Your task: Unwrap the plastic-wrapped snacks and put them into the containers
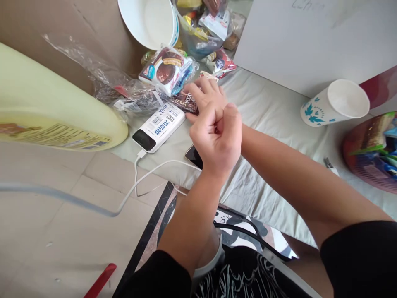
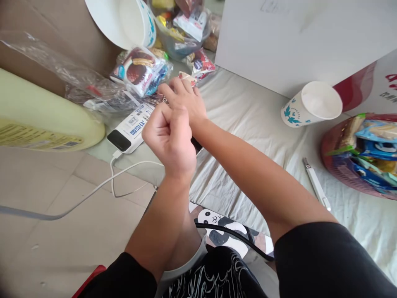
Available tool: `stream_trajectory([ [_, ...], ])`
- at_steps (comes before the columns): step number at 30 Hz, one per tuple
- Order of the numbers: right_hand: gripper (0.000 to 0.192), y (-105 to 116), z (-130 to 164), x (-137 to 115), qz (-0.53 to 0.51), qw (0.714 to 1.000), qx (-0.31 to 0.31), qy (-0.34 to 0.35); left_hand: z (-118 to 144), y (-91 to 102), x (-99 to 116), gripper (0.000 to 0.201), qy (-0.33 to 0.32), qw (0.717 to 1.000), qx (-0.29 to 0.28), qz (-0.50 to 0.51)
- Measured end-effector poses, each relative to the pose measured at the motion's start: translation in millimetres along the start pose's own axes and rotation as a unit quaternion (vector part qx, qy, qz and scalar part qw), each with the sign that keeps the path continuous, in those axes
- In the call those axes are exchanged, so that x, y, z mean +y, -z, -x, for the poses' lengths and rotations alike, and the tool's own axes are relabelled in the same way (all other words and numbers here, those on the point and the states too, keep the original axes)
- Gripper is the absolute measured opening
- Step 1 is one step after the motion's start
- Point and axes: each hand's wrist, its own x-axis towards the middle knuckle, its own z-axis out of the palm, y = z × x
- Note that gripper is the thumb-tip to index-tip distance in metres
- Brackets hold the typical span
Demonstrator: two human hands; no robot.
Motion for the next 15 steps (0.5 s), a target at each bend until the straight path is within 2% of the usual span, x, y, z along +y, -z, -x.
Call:
stream_trajectory([
  [2, 0.019, 10.6, 2.5, -16.6, 0.1, 0.995, -0.001, 0.007, 1.5, 3.8, 1.5, 0.051, 0.021, 1.0, 0.002, 0.012],
  [4, 0.022, 15.7, -1.5, -36.3, 0.149, 0.986, -0.009, 0.08, 1.2, 7.2, 7.2, 0.053, 0.015, 0.999, 0.018, 0.025],
  [6, 0.031, 12.8, -13.9, -53.8, 0.149, 0.976, -0.02, 0.157, -0.9, 10.6, 15.6, 0.056, -0.032, 0.996, 0.071, 0.034],
  [7, 0.036, 8.5, -23.0, -60.4, 0.137, 0.975, -0.018, 0.172, -2.5, 12.5, 20.0, 0.057, -0.059, 0.992, 0.107, 0.036],
  [9, 0.035, -3.8, -44.2, -68.9, 0.096, 0.981, -0.011, 0.166, -6.0, 17.0, 27.2, 0.059, -0.093, 0.981, 0.166, 0.036],
  [12, 0.007, -23.2, -72.6, -73.0, 0.043, 0.987, 0.002, 0.152, -11.1, 25.5, 31.4, 0.059, -0.077, 0.978, 0.192, 0.0],
  [13, 0.005, -28.0, -78.7, -73.8, 0.039, 0.987, 0.002, 0.155, -12.8, 28.4, 31.3, 0.059, -0.069, 0.978, 0.196, -0.016],
  [15, 0.013, -32.8, -84.7, -77.1, 0.045, 0.988, -0.002, 0.15, -16.0, 33.3, 30.0, 0.058, -0.066, 0.976, 0.205, -0.034],
])
